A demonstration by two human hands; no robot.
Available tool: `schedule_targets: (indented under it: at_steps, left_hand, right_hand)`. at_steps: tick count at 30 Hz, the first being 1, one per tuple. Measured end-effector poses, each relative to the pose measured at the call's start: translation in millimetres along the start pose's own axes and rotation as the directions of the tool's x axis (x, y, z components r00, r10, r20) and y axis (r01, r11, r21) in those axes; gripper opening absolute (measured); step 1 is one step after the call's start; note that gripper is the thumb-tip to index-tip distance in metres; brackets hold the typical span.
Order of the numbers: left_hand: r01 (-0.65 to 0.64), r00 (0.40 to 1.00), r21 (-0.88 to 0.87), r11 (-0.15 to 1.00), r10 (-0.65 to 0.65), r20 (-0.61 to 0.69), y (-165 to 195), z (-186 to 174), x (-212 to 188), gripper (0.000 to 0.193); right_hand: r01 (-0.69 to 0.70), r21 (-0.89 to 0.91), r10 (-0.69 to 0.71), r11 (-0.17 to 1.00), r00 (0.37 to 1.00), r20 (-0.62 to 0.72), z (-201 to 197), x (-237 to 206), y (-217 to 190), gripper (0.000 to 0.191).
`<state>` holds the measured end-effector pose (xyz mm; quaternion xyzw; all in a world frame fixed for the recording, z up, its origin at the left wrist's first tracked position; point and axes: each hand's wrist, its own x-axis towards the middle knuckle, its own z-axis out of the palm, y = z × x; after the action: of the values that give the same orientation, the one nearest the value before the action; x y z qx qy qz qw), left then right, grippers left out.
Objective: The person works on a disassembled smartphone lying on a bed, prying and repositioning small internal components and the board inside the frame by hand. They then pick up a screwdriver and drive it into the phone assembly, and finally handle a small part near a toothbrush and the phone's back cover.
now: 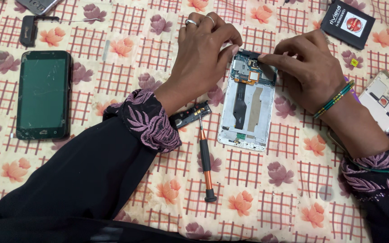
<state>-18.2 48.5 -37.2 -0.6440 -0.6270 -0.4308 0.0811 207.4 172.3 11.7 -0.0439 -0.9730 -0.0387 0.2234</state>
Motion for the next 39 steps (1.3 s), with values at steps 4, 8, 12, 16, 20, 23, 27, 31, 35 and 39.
schedule_targets:
  at_steps: [4, 8, 12, 16, 20, 23, 27, 31, 35, 39]
  left_hand:
    - [0.017, 1.000, -0.016, 1.000, -0.017, 0.012, 0.9, -2.0, -0.1, 0.014]
    - [0.007, 1.000, -0.035, 0.999, -0.008, -0.010, 2.7, -5.0, -0.2, 0.019]
    - [-0.043, 0.998, -0.020, 0.999, 0.042, -0.040, 5.3, -8.9, -0.2, 0.024]
    - [-0.101, 0.991, 0.021, 0.995, 0.103, -0.081, 8.9, -11.9, -0.9, 0.018]
    - [-0.142, 0.988, 0.017, 0.990, 0.143, -0.063, 10.8, -14.3, -1.3, 0.013]
    - [-0.179, 0.983, 0.042, 0.983, 0.180, -0.040, 10.6, -16.7, -1.9, 0.012]
    - [-0.247, 0.968, 0.114, 0.962, 0.250, -0.016, 11.6, -19.4, -2.6, 0.010]
    - [-0.263, 0.964, 0.182, 0.947, 0.265, 0.016, 21.0, -20.0, -5.1, 0.014]
    - [-0.269, 0.962, 0.157, 0.950, 0.258, 0.088, 32.5, -23.8, -8.1, 0.028]
    - [-0.285, 0.954, 0.169, 0.943, 0.263, 0.141, 46.2, -27.4, -12.9, 0.033]
  right_hand:
    - [-0.033, 0.033, 0.031, 0.999, 0.998, 0.054, 4.1, -5.9, 3.7, 0.057]
    - [-0.020, 0.019, 0.019, 1.000, 0.998, 0.053, 5.3, -8.6, 5.2, 0.059]
    - [-0.009, 0.020, 0.008, 1.000, 0.998, 0.060, 4.3, -8.0, 4.9, 0.060]
    - [-0.012, 0.032, 0.010, 0.999, 0.998, 0.060, 4.9, -7.0, 4.4, 0.058]
    - [-0.013, 0.033, 0.011, 0.999, 0.998, 0.055, 4.8, -6.7, 4.1, 0.056]
    - [-0.006, 0.035, 0.005, 0.999, 0.998, 0.056, 4.5, -6.6, 4.1, 0.056]
    - [-0.006, 0.046, 0.003, 0.999, 0.998, 0.065, 3.8, -6.2, 4.6, 0.055]
    - [-0.014, 0.039, 0.012, 0.999, 0.999, 0.053, 5.2, -6.1, 3.6, 0.052]
    - [-0.013, 0.045, 0.011, 0.999, 0.999, 0.050, 5.7, -6.4, 3.9, 0.052]
    - [-0.002, 0.059, 0.000, 0.998, 0.999, 0.033, 6.5, -6.5, 3.9, 0.051]
